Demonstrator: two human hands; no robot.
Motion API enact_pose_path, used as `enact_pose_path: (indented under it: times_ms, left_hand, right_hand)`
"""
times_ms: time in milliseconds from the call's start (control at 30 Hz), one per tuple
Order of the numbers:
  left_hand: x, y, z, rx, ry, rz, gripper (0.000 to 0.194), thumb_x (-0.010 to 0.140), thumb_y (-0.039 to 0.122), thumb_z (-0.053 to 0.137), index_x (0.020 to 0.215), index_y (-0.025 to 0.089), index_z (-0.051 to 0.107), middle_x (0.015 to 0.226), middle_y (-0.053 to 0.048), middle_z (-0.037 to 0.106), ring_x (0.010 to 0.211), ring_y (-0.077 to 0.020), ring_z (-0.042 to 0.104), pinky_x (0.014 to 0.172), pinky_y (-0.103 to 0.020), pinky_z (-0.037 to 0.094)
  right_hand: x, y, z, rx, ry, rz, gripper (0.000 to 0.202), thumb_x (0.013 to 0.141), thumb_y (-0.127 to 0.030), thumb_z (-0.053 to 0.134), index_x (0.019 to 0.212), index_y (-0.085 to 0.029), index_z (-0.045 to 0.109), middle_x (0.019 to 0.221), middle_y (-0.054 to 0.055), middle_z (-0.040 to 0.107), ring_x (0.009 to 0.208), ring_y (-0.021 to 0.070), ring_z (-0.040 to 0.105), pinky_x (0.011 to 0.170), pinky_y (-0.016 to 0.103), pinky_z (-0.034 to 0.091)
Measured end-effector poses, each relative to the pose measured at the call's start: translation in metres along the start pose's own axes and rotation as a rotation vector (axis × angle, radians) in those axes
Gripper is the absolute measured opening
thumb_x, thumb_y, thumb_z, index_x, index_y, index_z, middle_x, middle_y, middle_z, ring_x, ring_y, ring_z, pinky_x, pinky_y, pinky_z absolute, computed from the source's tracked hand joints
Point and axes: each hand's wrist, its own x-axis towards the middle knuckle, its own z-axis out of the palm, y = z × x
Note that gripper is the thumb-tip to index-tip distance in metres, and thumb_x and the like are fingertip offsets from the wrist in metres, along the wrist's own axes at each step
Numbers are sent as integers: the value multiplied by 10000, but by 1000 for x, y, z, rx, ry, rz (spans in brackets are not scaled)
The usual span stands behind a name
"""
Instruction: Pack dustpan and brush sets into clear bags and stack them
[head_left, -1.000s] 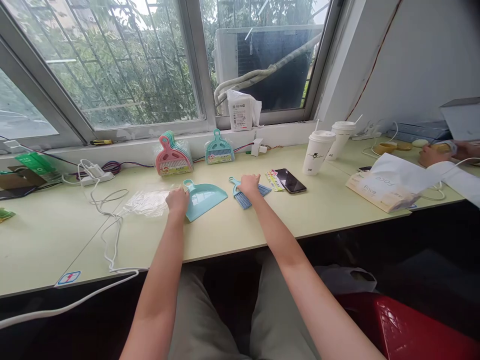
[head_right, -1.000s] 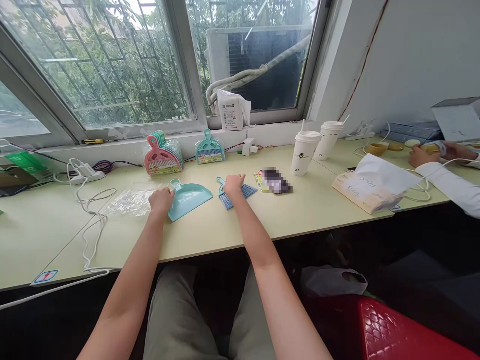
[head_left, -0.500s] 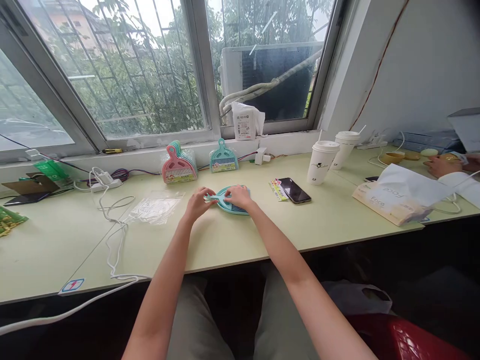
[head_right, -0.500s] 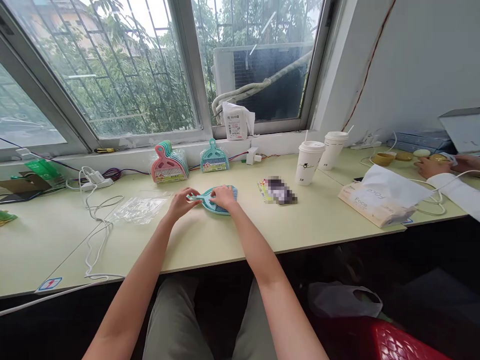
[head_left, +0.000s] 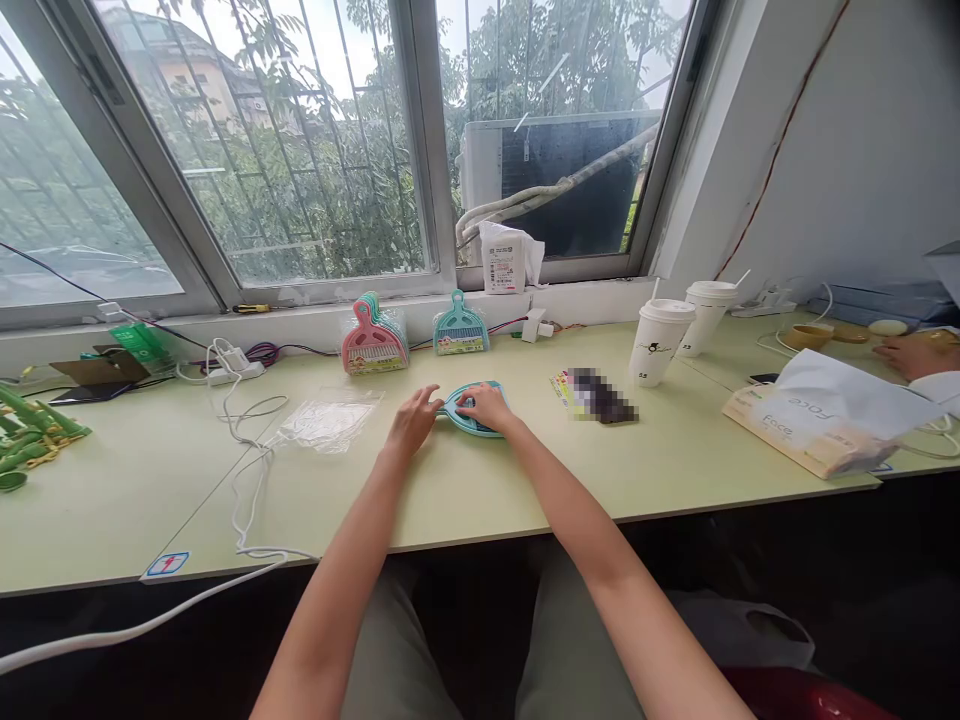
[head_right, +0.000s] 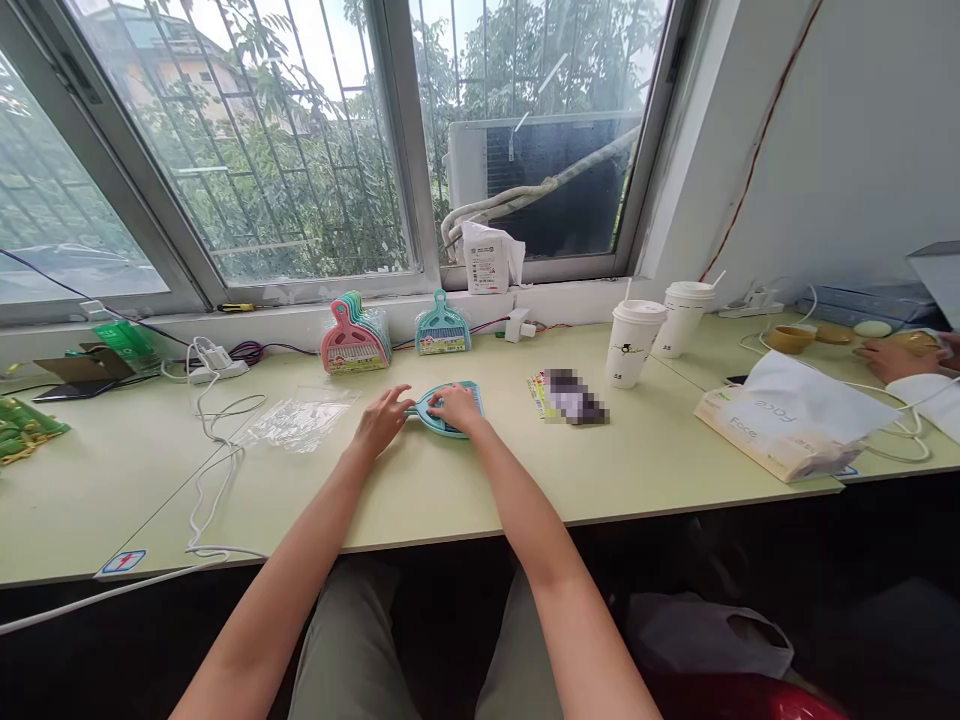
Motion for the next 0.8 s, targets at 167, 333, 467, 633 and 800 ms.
enact_pose_path:
  times_ms: [167,333,467,633,800]
  left_hand:
    - [5,0,9,-28,-79,13,405,808,-26,420,1031,202,670,1095,-91,629,1081,-209,580,793,-284,500]
    - [10,1,8,6,-133,-17,406,779,-35,439,997,179,705,975,-90,647,974,-217,624,759,-285,466]
    - [12,2,9,24,-164,-28,403,773,-29,447,996,179,712,975,-82,650,875,-210,650,734,-288,459]
    - [6,2,12,-35,-105,-47,414,821,-1,394,1020,195,699,1061,-96,648,956,-220,645,806,-313,484]
    - [8,12,5,-340,359,-334,484,829,149,532,1311,191,548,1379,-139,513,1316,-299,434,1105,-450,324]
  right_hand:
    - [0,1,-1,3,-16,-1,155,843,-362,679,951,-272,743,1149,12,698,1132,238,556,934,359,392]
    - [3,3,0,-42,-43,-7,171,849,-384,668,961,-279,744,1167,16,690,1141,243,550,945,368,388]
    - [4,2,0,-64,-59,-3,153,849,-352,669,965,-281,740,1190,8,683,1157,242,535,937,352,383]
    - [0,-4,-4,-104,-39,-29,149,841,-333,660,948,-254,728,1141,33,697,1149,233,543,931,335,381]
    - [-4,-17,-7,34,115,115,174,793,-371,667,902,-236,686,1006,22,719,950,200,639,798,280,434]
